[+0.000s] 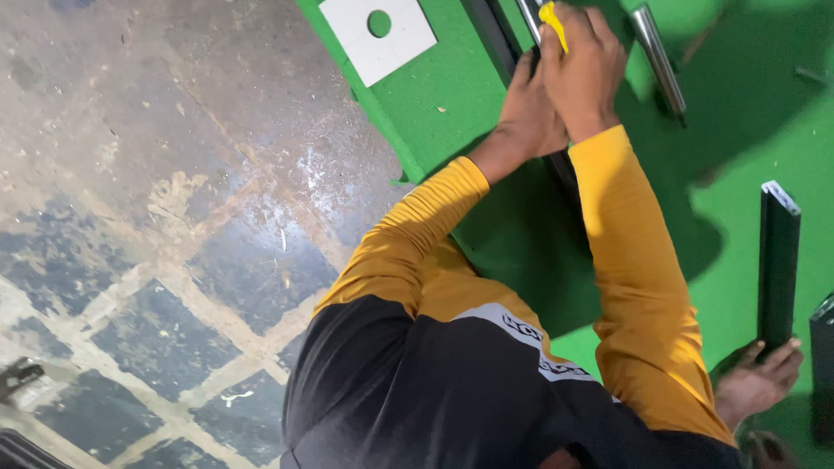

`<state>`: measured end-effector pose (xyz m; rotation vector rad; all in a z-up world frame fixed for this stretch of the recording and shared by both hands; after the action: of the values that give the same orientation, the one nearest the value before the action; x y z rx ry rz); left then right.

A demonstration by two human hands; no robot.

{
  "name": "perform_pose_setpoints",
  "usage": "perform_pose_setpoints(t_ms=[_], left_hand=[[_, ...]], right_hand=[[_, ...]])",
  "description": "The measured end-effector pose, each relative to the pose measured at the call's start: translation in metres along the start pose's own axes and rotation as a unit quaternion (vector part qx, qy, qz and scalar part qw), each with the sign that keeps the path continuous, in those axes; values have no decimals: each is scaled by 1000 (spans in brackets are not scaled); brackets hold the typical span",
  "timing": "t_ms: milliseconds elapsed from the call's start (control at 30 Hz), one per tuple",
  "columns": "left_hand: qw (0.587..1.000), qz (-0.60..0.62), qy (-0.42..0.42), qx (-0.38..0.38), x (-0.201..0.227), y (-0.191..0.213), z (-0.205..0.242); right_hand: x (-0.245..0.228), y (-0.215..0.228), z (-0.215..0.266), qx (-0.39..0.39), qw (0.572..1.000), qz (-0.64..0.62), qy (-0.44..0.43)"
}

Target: The person assembles long black metal profiles by inserting a clear plastic strip and attaching a silver metal end piece using a screwdriver.

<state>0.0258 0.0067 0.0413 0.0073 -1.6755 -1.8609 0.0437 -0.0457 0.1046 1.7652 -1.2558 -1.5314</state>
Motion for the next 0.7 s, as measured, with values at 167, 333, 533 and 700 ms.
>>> perform_pose_setpoints(t_ms=[167, 333, 533, 700], left_hand=[[999, 25, -17, 43, -3, 4, 3], [994, 50, -11, 96, -7, 0, 1], [997, 2, -10, 80, -5, -3, 0], [997, -28, -21, 71, -5, -3, 1]], right_hand=[[18, -37, -25, -31, 998, 61, 9], [46, -61, -27, -53, 987, 150, -13], [63, -66, -26, -70, 990, 124, -7], [61, -56, -35, 8, 996, 73, 46]])
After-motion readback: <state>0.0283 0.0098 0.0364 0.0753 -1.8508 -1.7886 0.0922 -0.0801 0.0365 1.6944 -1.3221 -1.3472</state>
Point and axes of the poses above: each hand's wrist, its own z-axis away from the middle knuckle, its own y-axis out of the back of the hand, x = y × z, the point moved 6 cm from there along -z, towards the middle knuckle, and after that the axes turned 11 degrees about -z, right-handed, at the moved point
